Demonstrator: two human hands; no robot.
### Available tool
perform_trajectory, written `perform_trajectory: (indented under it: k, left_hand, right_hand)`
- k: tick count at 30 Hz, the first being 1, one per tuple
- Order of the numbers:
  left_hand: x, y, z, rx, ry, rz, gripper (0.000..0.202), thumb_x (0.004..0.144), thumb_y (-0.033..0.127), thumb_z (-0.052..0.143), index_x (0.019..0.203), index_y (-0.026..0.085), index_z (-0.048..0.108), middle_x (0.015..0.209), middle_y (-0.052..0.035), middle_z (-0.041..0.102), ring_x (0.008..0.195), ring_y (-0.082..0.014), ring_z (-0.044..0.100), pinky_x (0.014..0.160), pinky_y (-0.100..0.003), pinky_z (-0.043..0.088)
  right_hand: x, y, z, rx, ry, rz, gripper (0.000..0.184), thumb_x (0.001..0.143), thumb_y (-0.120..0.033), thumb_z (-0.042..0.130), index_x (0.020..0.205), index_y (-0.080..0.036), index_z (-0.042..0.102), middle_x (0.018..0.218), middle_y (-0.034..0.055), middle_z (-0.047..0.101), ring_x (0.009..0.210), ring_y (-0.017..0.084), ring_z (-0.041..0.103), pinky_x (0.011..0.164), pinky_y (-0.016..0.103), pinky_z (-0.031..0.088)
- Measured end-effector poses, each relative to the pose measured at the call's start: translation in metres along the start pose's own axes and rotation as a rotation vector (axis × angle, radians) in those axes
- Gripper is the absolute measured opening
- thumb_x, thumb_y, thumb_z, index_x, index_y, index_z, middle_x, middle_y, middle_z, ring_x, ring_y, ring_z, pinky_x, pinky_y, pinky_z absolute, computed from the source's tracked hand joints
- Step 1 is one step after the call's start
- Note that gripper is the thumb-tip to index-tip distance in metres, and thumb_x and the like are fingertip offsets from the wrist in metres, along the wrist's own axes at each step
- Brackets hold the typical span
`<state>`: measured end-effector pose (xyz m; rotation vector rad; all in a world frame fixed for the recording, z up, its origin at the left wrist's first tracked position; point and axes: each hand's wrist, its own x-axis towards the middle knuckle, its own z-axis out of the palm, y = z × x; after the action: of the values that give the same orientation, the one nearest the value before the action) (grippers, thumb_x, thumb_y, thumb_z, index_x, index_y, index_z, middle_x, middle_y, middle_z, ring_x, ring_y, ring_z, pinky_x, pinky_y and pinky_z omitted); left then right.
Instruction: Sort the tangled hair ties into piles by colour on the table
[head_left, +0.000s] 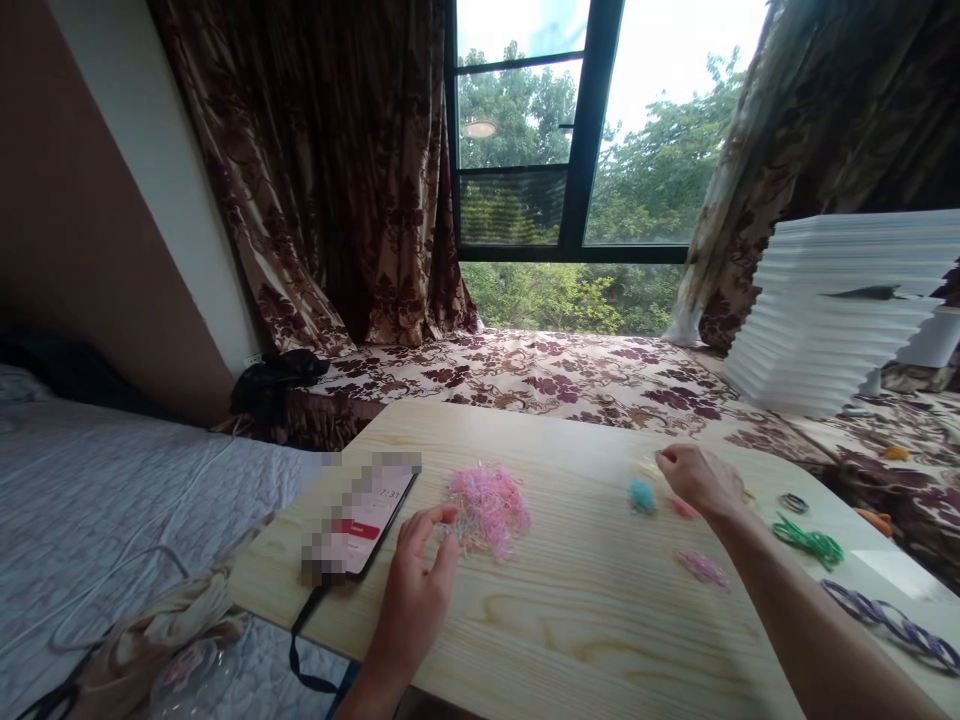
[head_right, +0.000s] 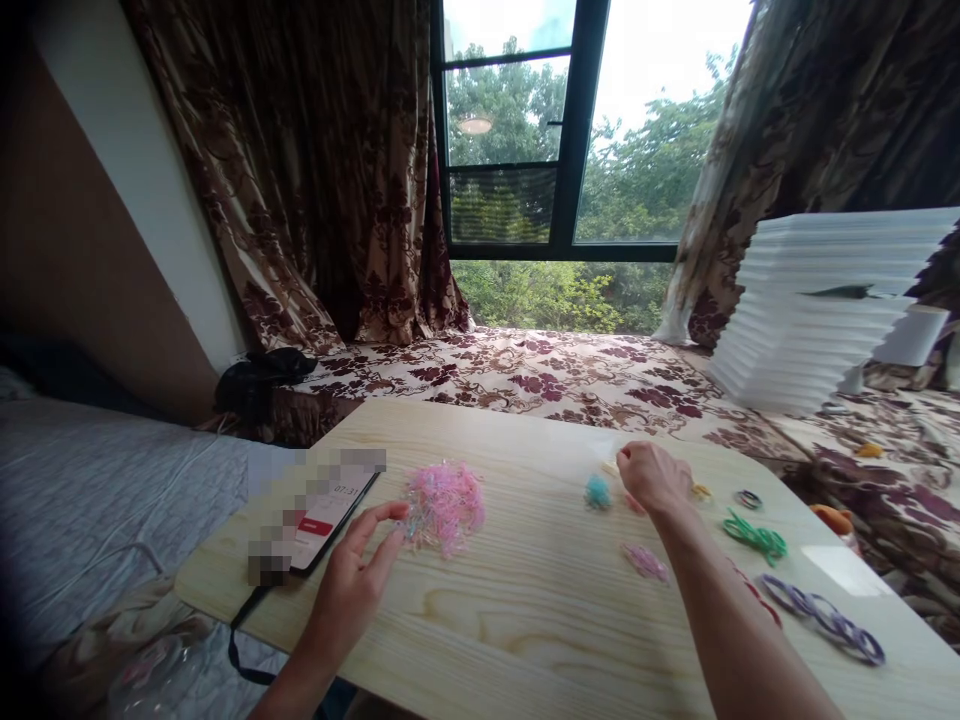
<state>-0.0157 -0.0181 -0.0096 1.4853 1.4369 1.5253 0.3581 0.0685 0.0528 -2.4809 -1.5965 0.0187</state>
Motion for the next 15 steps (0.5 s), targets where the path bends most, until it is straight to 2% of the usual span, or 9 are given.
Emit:
perform_trajectory:
  k: [3, 6, 8, 10, 11, 13, 15]
  left_hand:
    - [0.0, 0.0, 0.0, -0.014, 0.004, -0.006, 0.023, 0.081, 0.032, 0.059, 0.098, 0.021, 0.072, 0.106, -0.0077, 0.072, 0.107, -0.0258, 0.065, 0.097, -0.041, 0.05]
    - [0.0, 0.002, -0.001, -0.02, 0.007, -0.013, 0.023, 0.082, 0.03, 0.059, 0.098, 0.021, 0.072, 0.106, -0.0077, 0.072, 0.108, -0.0258, 0.065, 0.097, -0.041, 0.05]
    - [-0.001, 0.005, -0.001, -0.017, 0.008, -0.009, 0.022, 0.082, 0.027, 0.058, 0.098, 0.021, 0.072, 0.106, -0.0078, 0.072, 0.108, -0.0253, 0.065, 0.098, -0.041, 0.05]
    - [-0.002, 0.007, -0.001, -0.011, 0.011, 0.0, 0.023, 0.082, 0.023, 0.057, 0.099, 0.021, 0.072, 0.106, -0.0077, 0.072, 0.107, -0.0243, 0.065, 0.099, -0.04, 0.049]
    - [-0.002, 0.008, -0.001, -0.006, 0.012, 0.005, 0.023, 0.082, 0.021, 0.056, 0.099, 0.021, 0.071, 0.106, -0.0077, 0.072, 0.107, -0.0239, 0.065, 0.099, -0.039, 0.049]
    - [-0.001, 0.009, -0.001, 0.002, 0.017, 0.009, 0.023, 0.082, 0.019, 0.055, 0.099, 0.021, 0.071, 0.106, -0.0077, 0.072, 0.106, -0.0233, 0.065, 0.098, -0.038, 0.05]
    - [-0.001, 0.009, -0.001, 0.006, 0.019, 0.011, 0.024, 0.082, 0.017, 0.053, 0.098, 0.021, 0.07, 0.106, -0.0076, 0.071, 0.106, -0.0231, 0.065, 0.097, -0.037, 0.05]
  right_hand:
    - [-0.002, 0.001, -0.003, 0.001, 0.037, -0.026, 0.034, 0.096, -0.039, 0.062, 0.125, -0.022, 0.06, 0.128, 0.0076, 0.06, 0.106, 0.02, 0.063, 0.088, 0.041, 0.054]
    - [-0.022, -0.003, -0.007, 0.03, 0.112, -0.101, 0.033, 0.096, -0.04, 0.062, 0.123, -0.021, 0.061, 0.125, 0.0068, 0.062, 0.104, 0.02, 0.063, 0.087, 0.041, 0.055]
    - [-0.049, -0.012, -0.003, 0.08, 0.175, -0.202, 0.029, 0.096, -0.042, 0.061, 0.116, -0.02, 0.063, 0.117, 0.0053, 0.065, 0.097, 0.018, 0.064, 0.083, 0.038, 0.055]
    - [-0.083, -0.027, 0.008, 0.171, 0.224, -0.361, 0.024, 0.095, -0.042, 0.058, 0.103, -0.022, 0.069, 0.1, 0.0046, 0.068, 0.081, 0.018, 0.065, 0.074, 0.035, 0.054]
    - [-0.102, -0.036, 0.015, 0.228, 0.244, -0.446, 0.028, 0.096, -0.045, 0.052, 0.099, -0.024, 0.071, 0.096, 0.0054, 0.069, 0.076, 0.018, 0.065, 0.069, 0.034, 0.053]
    - [-0.137, -0.055, 0.032, 0.335, 0.272, -0.607, 0.037, 0.098, -0.049, 0.043, 0.103, -0.027, 0.072, 0.099, 0.007, 0.07, 0.077, 0.019, 0.066, 0.068, 0.033, 0.052]
    - [-0.166, -0.075, 0.048, 0.399, 0.265, -0.741, 0.035, 0.098, -0.046, 0.042, 0.106, -0.029, 0.072, 0.099, 0.0066, 0.071, 0.081, 0.02, 0.068, 0.07, 0.032, 0.054]
